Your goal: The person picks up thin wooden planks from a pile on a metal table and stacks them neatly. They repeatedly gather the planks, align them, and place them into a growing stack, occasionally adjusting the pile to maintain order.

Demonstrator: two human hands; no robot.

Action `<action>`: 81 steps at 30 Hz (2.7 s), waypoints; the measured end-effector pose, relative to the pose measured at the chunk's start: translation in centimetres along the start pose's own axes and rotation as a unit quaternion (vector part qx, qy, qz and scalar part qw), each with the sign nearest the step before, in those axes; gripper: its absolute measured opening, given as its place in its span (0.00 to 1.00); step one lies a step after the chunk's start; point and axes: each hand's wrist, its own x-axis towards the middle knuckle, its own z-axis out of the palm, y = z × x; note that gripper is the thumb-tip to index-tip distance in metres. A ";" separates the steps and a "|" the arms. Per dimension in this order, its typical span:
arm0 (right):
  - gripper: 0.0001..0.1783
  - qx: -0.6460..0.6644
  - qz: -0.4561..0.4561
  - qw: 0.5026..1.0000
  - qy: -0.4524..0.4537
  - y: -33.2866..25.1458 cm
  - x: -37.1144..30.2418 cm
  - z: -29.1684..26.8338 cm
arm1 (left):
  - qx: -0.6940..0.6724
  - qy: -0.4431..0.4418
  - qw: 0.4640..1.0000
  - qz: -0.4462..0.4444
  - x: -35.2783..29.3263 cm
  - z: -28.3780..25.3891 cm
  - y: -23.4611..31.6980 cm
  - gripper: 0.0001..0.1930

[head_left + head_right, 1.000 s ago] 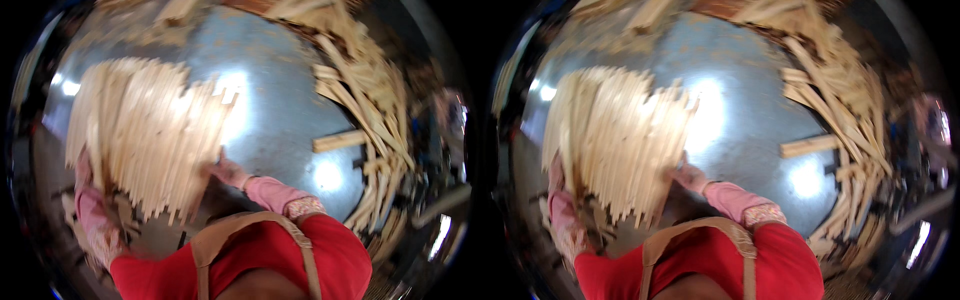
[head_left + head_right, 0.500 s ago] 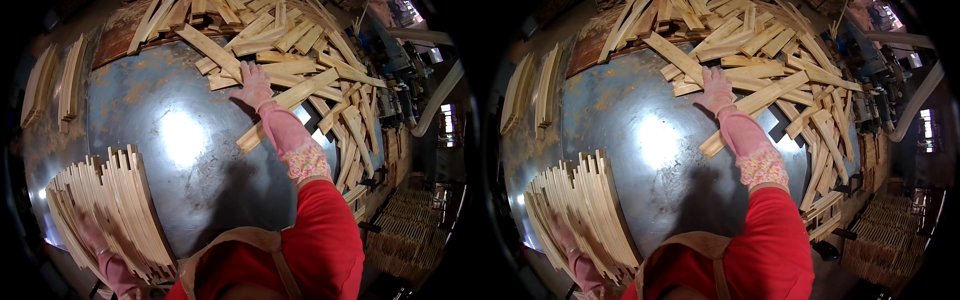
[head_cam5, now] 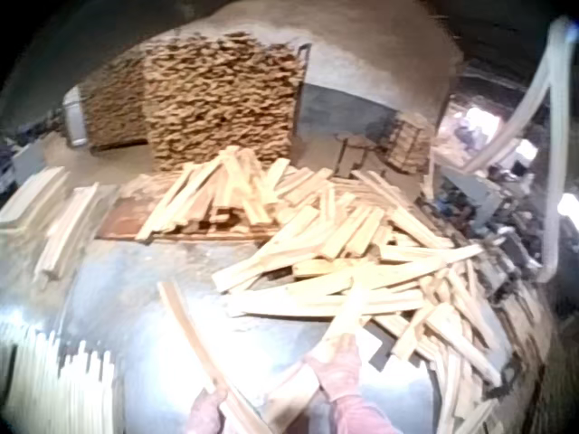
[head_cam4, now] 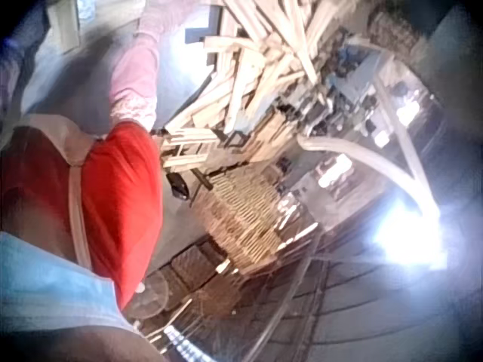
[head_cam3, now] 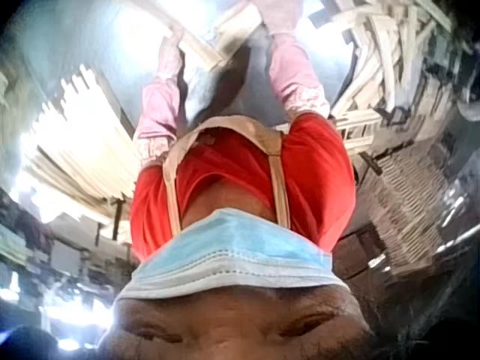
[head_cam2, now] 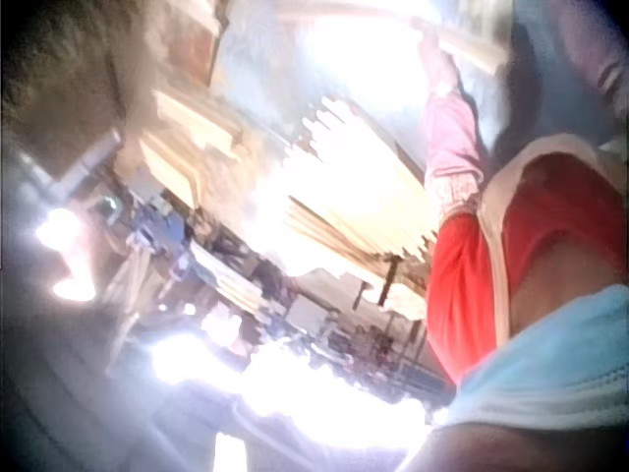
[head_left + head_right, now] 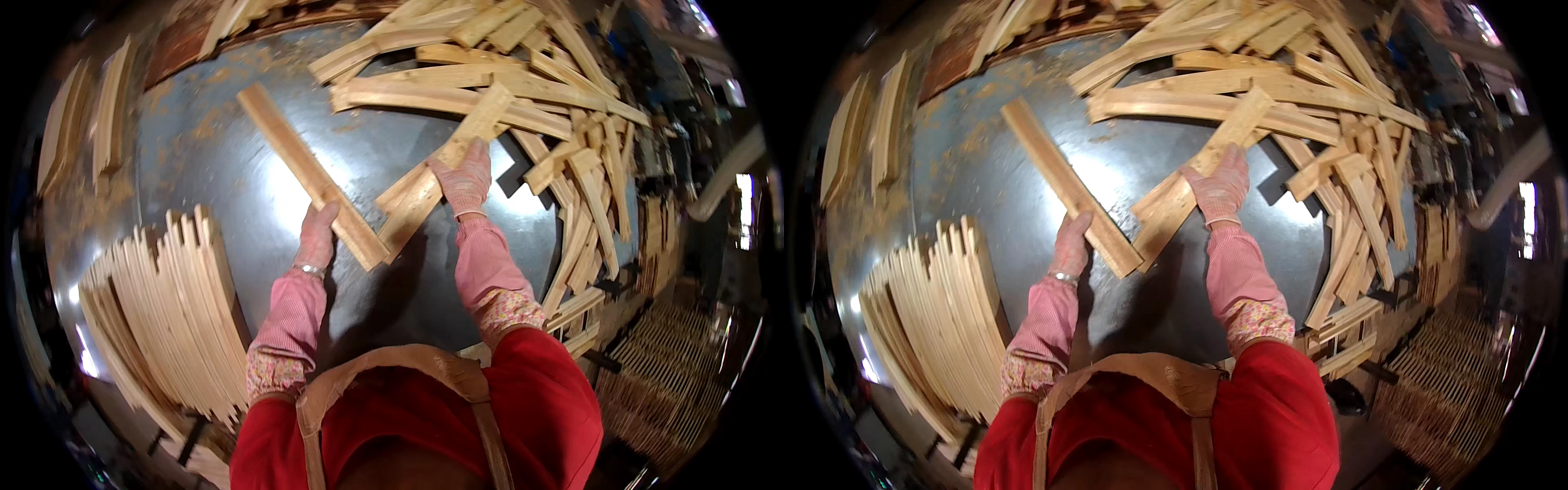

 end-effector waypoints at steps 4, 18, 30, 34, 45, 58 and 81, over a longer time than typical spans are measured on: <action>0.62 0.320 0.208 0.924 0.016 -4.1 -4.9 3.1 | 0.199 0.106 0.969 0.096 -4.1 -1.4 0.7 0.35; 0.58 0.154 0.008 0.963 -0.219 -8.7 -19.7 -3.7 | 0.624 0.190 0.758 0.021 -21.5 -10.8 0.2 0.40; 0.34 0.443 -0.212 0.652 -0.577 -22.7 -41.8 6.7 | 0.480 0.345 0.802 0.085 -31.6 -15.2 3.1 0.42; 0.33 0.296 -0.173 0.690 -0.637 -22.1 -33.9 1.3 | 0.430 0.279 0.859 -0.013 -32.6 -16.4 2.6 0.31; 0.40 -0.168 -0.538 0.818 -0.113 -5.1 -5.5 0.0 | 0.690 0.375 0.606 0.123 -29.7 -19.2 -3.8 0.43; 0.43 0.272 -0.410 0.758 -0.427 -22.3 -3.1 -0.7 | 0.041 0.080 0.995 0.047 -13.3 -3.3 -2.6 0.23; 0.27 0.372 -0.205 0.811 -0.401 -26.7 -7.0 2.6 | 0.119 0.145 0.982 0.017 -15.2 -3.5 -0.8 0.25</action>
